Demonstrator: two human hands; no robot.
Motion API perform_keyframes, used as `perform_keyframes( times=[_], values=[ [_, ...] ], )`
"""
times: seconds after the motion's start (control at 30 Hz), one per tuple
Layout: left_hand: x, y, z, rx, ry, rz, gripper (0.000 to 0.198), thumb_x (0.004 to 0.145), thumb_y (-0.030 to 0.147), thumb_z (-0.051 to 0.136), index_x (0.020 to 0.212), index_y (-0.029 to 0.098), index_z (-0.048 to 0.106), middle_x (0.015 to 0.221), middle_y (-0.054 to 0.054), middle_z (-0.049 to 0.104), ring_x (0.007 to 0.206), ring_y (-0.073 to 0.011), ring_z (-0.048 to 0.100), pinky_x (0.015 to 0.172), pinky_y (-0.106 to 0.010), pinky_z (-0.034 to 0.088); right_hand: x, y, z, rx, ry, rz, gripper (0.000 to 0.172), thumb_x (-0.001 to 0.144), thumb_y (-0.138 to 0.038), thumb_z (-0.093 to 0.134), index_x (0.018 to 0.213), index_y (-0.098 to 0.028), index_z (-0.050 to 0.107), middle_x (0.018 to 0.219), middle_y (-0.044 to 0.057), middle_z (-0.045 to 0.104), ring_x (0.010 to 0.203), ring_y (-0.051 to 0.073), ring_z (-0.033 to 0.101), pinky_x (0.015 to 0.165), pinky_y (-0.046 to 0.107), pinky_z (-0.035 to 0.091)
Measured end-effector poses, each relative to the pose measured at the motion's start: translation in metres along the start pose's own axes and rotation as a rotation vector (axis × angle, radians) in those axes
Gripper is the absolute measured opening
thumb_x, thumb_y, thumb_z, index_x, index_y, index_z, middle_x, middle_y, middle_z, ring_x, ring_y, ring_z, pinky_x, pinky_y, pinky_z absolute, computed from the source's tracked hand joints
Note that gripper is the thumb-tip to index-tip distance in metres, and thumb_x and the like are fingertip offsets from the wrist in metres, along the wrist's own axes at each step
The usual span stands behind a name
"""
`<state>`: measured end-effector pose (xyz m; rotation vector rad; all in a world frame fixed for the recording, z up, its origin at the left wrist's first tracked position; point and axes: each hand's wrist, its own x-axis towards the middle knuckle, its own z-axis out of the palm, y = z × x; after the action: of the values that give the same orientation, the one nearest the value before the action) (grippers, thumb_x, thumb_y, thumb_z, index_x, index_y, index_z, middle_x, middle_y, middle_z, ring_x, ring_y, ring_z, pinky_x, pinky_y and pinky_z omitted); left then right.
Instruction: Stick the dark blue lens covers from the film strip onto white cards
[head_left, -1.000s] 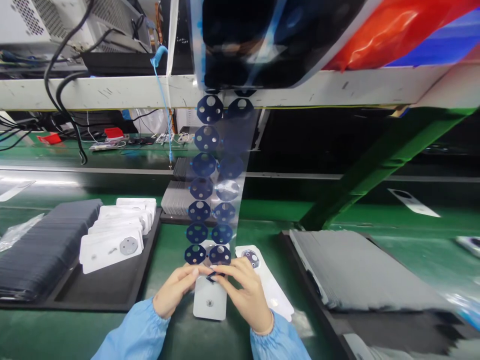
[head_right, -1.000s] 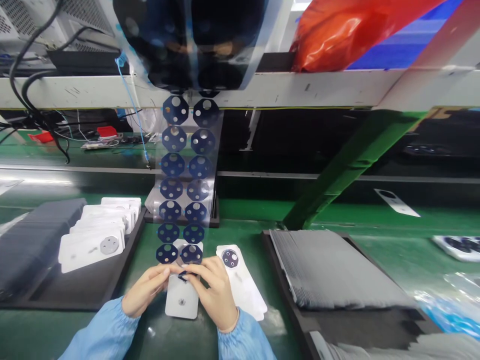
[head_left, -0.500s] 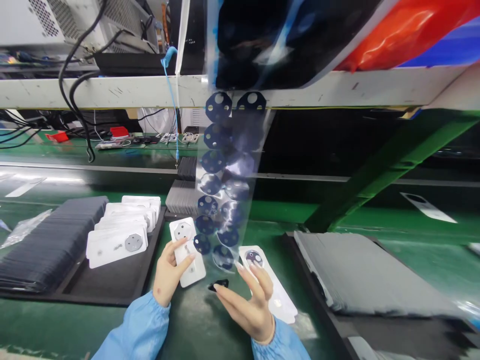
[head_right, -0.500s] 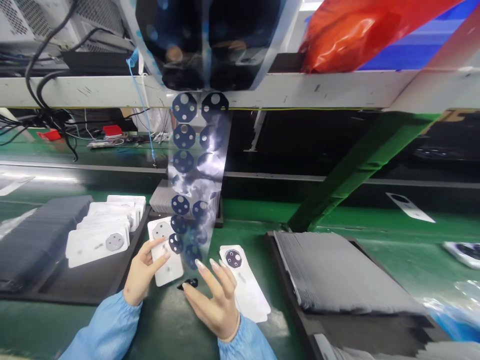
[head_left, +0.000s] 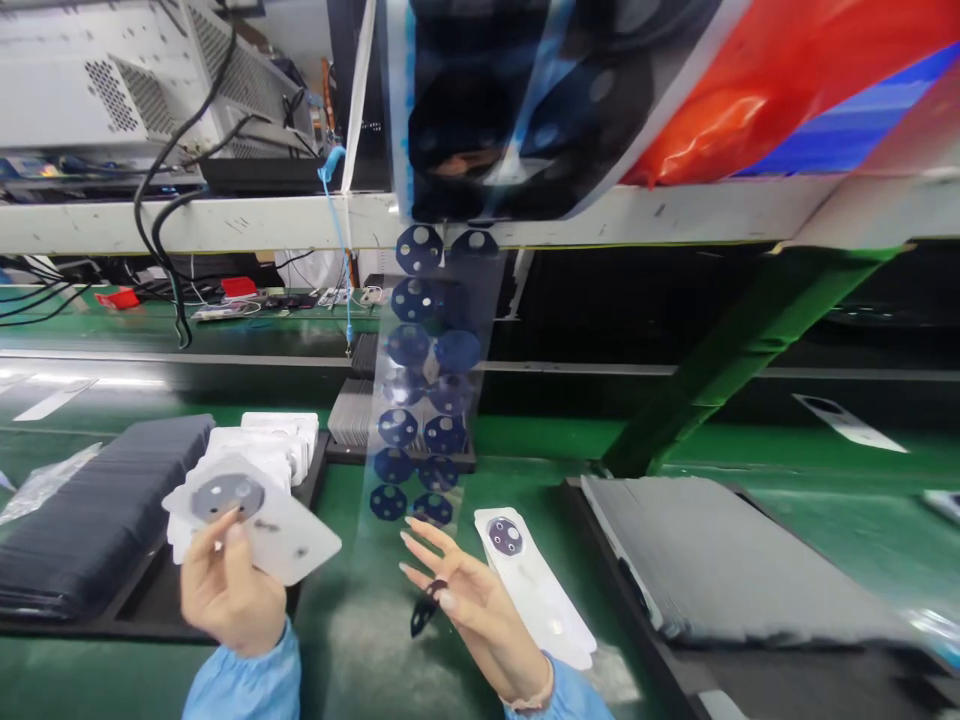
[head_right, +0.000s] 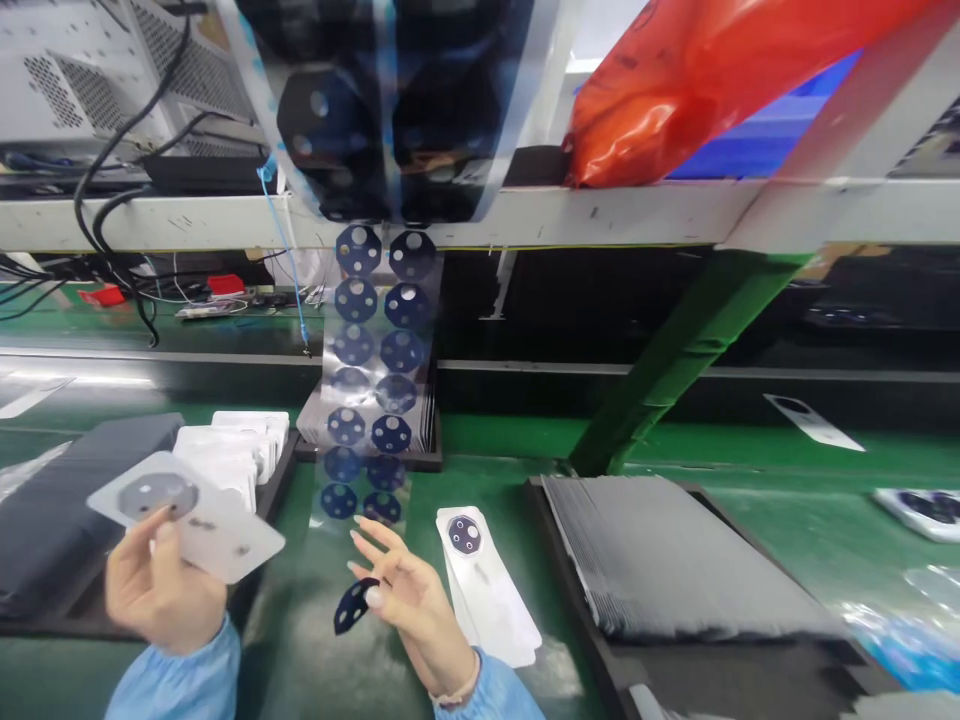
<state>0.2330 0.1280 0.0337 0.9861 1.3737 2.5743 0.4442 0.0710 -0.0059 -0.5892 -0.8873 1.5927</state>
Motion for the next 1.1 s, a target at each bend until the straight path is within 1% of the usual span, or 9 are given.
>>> perform_keyframes(
  times=[0.07,0.13,0.23,0.3,0.37,0.53,0.73,0.9,1.1],
  values=[
    [0.003,0.007,0.0,-0.143,-0.1,-0.214,0.032,0.073,0.022,0.073,0.104,0.021,0.067,0.085,0.002,0.069,0.085,-0.016,0.066,0.084,-0.028,0.052,0.001,-0.002,0.001,0.043,0.044,0.005,0.017,0.075,-0.036,0.077,0.076,-0.022,0.067,0.145,0.008,0.046,0.134,0.031,0.041,0.108,0.052,0.032],
    [-0.006,0.011,0.0,-0.197,-0.399,-0.522,0.06,0.072,0.026,0.076,0.128,0.028,0.053,0.087,0.002,0.07,0.078,-0.0158,0.068,0.072,-0.025,0.055,0.002,-0.004,0.0,0.089,0.105,0.012,0.018,0.073,-0.037,0.079,0.074,-0.022,0.068,0.14,0.008,0.052,0.129,0.03,0.046,0.106,0.049,0.036],
    [-0.035,0.011,0.0,-0.111,-0.825,-0.816,0.082,0.072,0.035,0.078,0.141,0.028,0.034,0.089,-0.001,0.071,0.067,-0.0184,0.069,0.058,-0.026,0.056,0.002,-0.003,-0.005,0.079,0.207,0.001,0.02,0.066,-0.035,0.084,0.07,-0.022,0.069,0.104,0.005,0.069,0.096,0.022,0.064,0.085,0.035,0.05],
    [-0.055,0.009,-0.001,-0.067,-0.96,-0.87,0.078,0.075,0.039,0.075,0.14,0.026,0.033,0.092,-0.003,0.071,0.064,-0.018,0.069,0.058,-0.027,0.056,0.002,-0.002,-0.006,0.018,0.286,-0.021,0.021,0.064,-0.034,0.085,0.067,-0.021,0.068,0.076,0.0,0.067,0.07,0.015,0.062,0.068,0.027,0.051],
    [-0.071,0.006,-0.002,-0.057,-1.03,-0.891,0.069,0.079,0.042,0.071,0.136,0.024,0.037,0.099,-0.006,0.07,0.066,-0.0182,0.07,0.06,-0.029,0.057,0.002,0.0,-0.005,-0.055,0.366,-0.024,0.022,0.065,-0.035,0.084,0.068,-0.02,0.068,0.065,-0.001,0.064,0.062,0.013,0.059,0.062,0.025,0.049],
    [-0.082,0.005,-0.005,-0.079,-1.124,-0.914,0.048,0.083,0.043,0.066,0.121,0.023,0.045,0.114,-0.011,0.067,0.074,-0.0204,0.071,0.061,-0.029,0.056,0.003,0.003,-0.001,-0.244,0.515,-0.045,0.029,0.063,-0.038,0.085,0.072,-0.018,0.067,0.067,0.001,0.068,0.066,0.016,0.063,0.066,0.027,0.051],
    [-0.081,0.009,-0.007,-0.156,-1.2,-0.982,0.045,0.086,0.042,0.064,0.119,0.023,0.041,0.109,-0.011,0.07,0.088,-0.023,0.07,0.066,-0.027,0.054,0.001,0.003,-0.004,-0.496,0.508,-0.173,0.021,0.069,-0.035,0.08,0.074,-0.019,0.067,0.072,0.003,0.068,0.069,0.018,0.064,0.066,0.029,0.053],
    [-0.083,0.008,-0.011,-0.146,-1.273,-0.958,0.044,0.089,0.042,0.059,0.122,0.021,0.04,0.109,-0.013,0.071,0.084,-0.0231,0.07,0.064,-0.027,0.052,0.002,0.001,-0.006,-0.597,0.522,-0.265,0.016,0.072,-0.032,0.078,0.075,-0.02,0.068,0.073,0.002,0.066,0.068,0.017,0.064,0.062,0.026,0.054],
    [-0.083,0.007,-0.011,-0.145,-1.287,-0.951,0.043,0.089,0.042,0.059,0.122,0.02,0.041,0.107,-0.013,0.072,0.082,-0.0225,0.07,0.067,-0.028,0.053,0.002,0.002,-0.006,-0.627,0.516,-0.263,0.015,0.073,-0.032,0.077,0.075,-0.019,0.068,0.074,0.003,0.067,0.067,0.017,0.064,0.062,0.027,0.054]
  ],
)
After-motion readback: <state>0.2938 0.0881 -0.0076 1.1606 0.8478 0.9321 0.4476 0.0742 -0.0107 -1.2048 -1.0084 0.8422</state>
